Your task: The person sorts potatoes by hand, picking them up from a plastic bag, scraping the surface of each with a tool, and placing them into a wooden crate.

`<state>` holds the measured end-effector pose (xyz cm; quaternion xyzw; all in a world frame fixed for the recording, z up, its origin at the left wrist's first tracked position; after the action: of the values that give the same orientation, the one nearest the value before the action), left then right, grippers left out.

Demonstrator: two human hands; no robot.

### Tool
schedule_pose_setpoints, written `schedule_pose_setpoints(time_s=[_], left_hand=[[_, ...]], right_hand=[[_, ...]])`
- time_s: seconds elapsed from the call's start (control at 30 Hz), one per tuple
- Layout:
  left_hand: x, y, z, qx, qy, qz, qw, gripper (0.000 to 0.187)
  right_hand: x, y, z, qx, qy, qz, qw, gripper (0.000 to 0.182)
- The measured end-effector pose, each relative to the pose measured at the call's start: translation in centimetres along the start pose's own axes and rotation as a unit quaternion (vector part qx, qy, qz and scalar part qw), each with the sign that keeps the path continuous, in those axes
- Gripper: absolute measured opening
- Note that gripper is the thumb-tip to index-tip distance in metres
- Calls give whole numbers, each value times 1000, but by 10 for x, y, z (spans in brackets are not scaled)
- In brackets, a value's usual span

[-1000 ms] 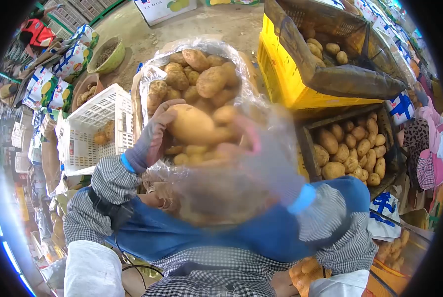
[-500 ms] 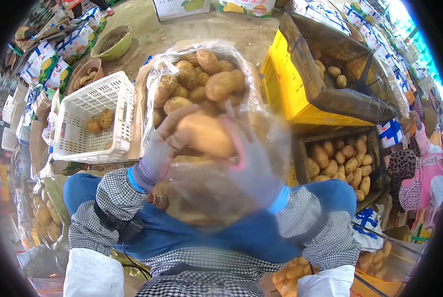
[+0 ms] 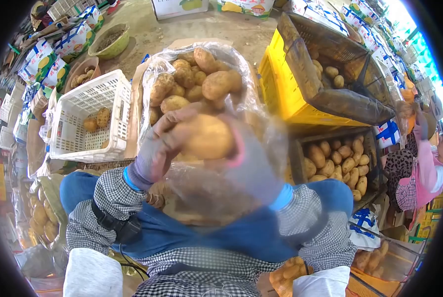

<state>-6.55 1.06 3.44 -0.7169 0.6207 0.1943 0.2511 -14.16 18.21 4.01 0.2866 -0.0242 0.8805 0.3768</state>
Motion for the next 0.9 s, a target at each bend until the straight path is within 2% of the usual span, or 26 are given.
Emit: schedule_pose_setpoints(time_s=[0.03,0.13,0.23,0.33,0.37,0.47,0.53,0.6,0.63,0.73,0.77,0.8,0.83,0.9], left_hand=[[-3,-1,1,64,-73,-37,995,67],[-11,-2,13,-45,206,10,977,57],[-13,-6,15,20,59,3,998,51],[1,-2,11,73,11,0,997,47],[9,-1,12,25,67,56,996,46],[17,-1,14,37,116,13,992,47],[19,-1,14,21,167,34,985,49],[20,-2,13,-7,248,59,967,50],[19,-4,13,-31,301,72,950,50],[16,-9,18,-26,311,76,947,49],[17,-9,19,-21,307,71,949,49],[18,-8,20,-16,303,67,951,49],[23,-8,21,-20,316,63,947,49],[23,-7,21,9,236,36,971,48]], right_hand=[[3,0,2,29,-38,-10,999,91],[6,0,11,62,-96,-19,993,89],[8,-2,15,69,-101,-1,992,82],[9,-1,15,89,-110,6,990,79],[9,0,14,98,-115,7,988,79],[5,0,1,104,6,10,994,78],[6,-1,-7,-53,172,75,981,71],[5,-4,-15,-153,269,99,946,65],[4,-1,-20,-173,285,95,938,63],[4,-1,-23,-190,323,108,921,60],[5,-1,-22,-187,334,118,916,60],[4,1,-21,-93,233,82,964,61],[-5,1,-20,2,127,46,991,63],[-9,-3,-17,55,86,29,994,58]])
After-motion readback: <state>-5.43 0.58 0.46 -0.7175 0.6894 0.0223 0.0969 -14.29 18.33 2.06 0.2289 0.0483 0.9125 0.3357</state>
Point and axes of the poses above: each hand's wrist, its own y-axis towards the middle knuckle, its own x-axis out of the back of the hand, z = x × y, the point moved 4 cm from there along y, towards the middle knuckle, and after that the axes turned 2 degrees about -y, right-handed, at the moved point
